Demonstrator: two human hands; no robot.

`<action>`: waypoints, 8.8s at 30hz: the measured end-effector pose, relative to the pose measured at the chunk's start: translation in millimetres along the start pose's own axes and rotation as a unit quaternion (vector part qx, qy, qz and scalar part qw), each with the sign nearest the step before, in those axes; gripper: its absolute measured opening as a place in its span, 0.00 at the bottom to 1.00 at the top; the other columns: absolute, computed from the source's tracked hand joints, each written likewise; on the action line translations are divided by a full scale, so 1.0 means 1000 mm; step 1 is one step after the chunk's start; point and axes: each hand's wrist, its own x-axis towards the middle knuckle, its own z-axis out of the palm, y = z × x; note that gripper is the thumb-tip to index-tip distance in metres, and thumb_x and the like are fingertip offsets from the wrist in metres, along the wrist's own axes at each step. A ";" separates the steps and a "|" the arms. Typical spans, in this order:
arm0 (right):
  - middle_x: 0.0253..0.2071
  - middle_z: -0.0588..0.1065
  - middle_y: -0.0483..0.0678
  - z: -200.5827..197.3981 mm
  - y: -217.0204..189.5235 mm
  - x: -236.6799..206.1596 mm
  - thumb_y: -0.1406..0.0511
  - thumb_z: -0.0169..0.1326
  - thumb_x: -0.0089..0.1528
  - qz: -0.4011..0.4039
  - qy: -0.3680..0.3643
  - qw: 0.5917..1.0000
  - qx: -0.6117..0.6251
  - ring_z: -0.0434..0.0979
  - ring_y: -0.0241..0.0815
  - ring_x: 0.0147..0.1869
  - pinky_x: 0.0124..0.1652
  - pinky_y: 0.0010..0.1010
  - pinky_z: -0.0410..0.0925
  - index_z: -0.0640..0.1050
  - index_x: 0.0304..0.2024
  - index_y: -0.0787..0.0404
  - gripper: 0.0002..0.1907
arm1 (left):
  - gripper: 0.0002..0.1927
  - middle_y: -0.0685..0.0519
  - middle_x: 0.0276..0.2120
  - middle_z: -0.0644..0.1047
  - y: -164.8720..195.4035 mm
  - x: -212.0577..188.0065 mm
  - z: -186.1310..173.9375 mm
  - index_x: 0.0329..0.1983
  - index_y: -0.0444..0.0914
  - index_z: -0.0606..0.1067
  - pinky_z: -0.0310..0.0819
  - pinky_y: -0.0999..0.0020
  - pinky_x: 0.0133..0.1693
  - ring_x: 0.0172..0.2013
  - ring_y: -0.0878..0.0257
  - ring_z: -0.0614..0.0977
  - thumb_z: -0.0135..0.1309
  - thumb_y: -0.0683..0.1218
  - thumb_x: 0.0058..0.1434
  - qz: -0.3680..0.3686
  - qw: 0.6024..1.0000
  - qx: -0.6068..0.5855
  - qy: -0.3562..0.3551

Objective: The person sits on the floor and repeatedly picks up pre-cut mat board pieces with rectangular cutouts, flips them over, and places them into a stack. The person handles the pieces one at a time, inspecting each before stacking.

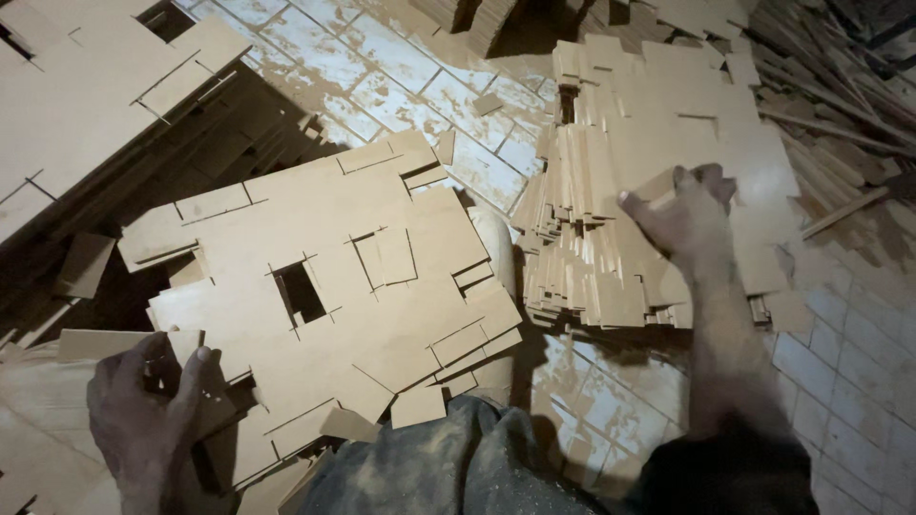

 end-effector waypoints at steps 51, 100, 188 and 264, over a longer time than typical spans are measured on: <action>0.50 0.80 0.50 0.020 -0.171 -0.108 0.68 0.62 0.61 -0.166 -0.277 0.673 0.666 0.80 0.41 0.53 0.52 0.34 0.74 0.75 0.58 0.69 0.23 | 0.31 0.48 0.43 0.81 0.309 0.209 -0.035 0.49 0.36 0.78 0.80 0.57 0.50 0.47 0.55 0.85 0.67 0.64 0.54 0.262 0.925 -0.085 -0.260; 0.62 0.73 0.56 0.087 -0.176 -0.112 0.79 0.48 0.65 -0.112 -0.070 0.542 0.830 0.76 0.50 0.60 0.59 0.39 0.74 0.67 0.70 0.72 0.28 | 0.33 0.49 0.53 0.77 0.020 0.002 -0.023 0.65 0.40 0.66 0.84 0.74 0.51 0.50 0.64 0.81 0.64 0.52 0.59 -0.082 0.774 -0.628 -0.001; 0.21 0.71 0.47 0.030 -0.022 -0.188 0.68 0.68 0.66 0.067 0.221 0.967 0.110 0.67 0.38 0.26 0.32 0.32 0.66 0.74 0.25 0.65 0.18 | 0.19 0.43 0.50 0.77 -0.024 0.012 -0.031 0.57 0.38 0.80 0.78 0.63 0.45 0.41 0.57 0.82 0.64 0.52 0.68 0.001 0.995 -0.075 0.068; 0.50 0.80 0.51 0.116 -0.185 -0.083 0.72 0.57 0.65 -0.017 -0.195 0.614 0.765 0.81 0.42 0.50 0.50 0.34 0.74 0.76 0.57 0.69 0.18 | 0.43 0.41 0.69 0.64 0.157 0.057 -0.018 0.60 0.41 0.79 0.41 0.36 0.66 0.69 0.44 0.58 0.62 0.74 0.51 0.417 0.899 -0.010 -0.135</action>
